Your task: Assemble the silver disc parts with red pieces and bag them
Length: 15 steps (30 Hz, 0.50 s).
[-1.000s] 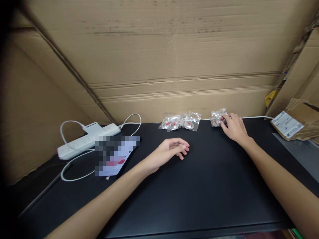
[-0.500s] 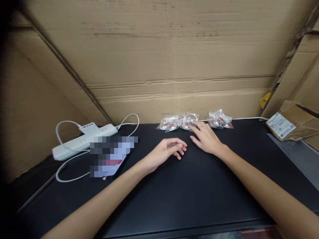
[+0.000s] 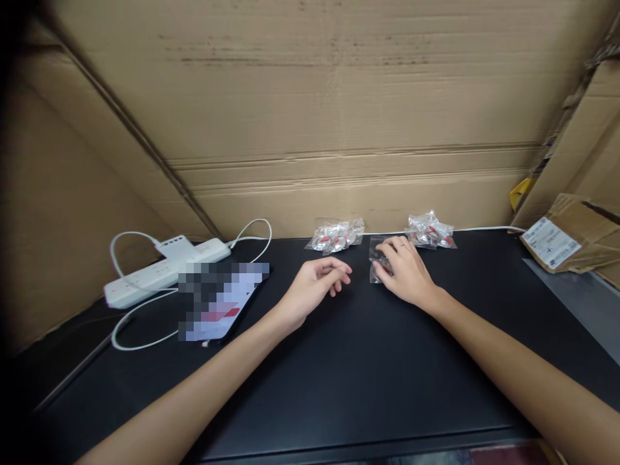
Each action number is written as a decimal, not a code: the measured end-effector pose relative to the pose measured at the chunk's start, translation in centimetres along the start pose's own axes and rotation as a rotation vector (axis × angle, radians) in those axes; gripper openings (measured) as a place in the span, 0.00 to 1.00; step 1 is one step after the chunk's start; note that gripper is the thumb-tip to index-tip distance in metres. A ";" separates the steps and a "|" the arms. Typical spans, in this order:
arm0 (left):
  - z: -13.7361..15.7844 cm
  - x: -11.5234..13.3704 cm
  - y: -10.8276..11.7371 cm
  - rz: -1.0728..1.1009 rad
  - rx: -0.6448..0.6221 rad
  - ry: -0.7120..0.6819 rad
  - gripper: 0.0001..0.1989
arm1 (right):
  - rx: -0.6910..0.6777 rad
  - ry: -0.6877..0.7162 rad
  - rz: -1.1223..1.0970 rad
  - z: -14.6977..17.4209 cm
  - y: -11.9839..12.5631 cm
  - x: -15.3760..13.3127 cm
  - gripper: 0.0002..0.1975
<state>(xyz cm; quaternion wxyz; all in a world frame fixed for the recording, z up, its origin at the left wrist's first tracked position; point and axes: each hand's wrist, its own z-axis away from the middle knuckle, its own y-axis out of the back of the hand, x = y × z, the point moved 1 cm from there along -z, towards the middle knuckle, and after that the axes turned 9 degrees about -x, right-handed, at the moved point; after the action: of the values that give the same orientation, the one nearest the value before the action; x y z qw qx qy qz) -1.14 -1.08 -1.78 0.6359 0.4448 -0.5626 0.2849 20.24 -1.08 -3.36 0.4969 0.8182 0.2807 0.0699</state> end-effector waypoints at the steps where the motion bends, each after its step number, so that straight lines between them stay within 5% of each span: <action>1: 0.0 -0.2 0.1 -0.059 0.025 0.003 0.07 | 0.008 -0.018 0.026 0.0 -0.1 0.2 0.14; 6: 0.1 -0.5 0.1 -0.292 0.026 -0.049 0.07 | -0.022 -0.055 0.074 -0.1 -0.4 0.7 0.14; 15: 0.2 -0.4 -0.1 -0.337 -0.019 -0.066 0.07 | -0.096 -0.089 0.070 -0.3 0.1 1.3 0.08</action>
<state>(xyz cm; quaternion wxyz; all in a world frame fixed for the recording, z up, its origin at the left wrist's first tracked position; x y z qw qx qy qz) -1.24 -1.27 -2.21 0.6602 0.5357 -0.5033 0.1542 21.23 -0.24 -3.32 0.5449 0.8050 0.2259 0.0640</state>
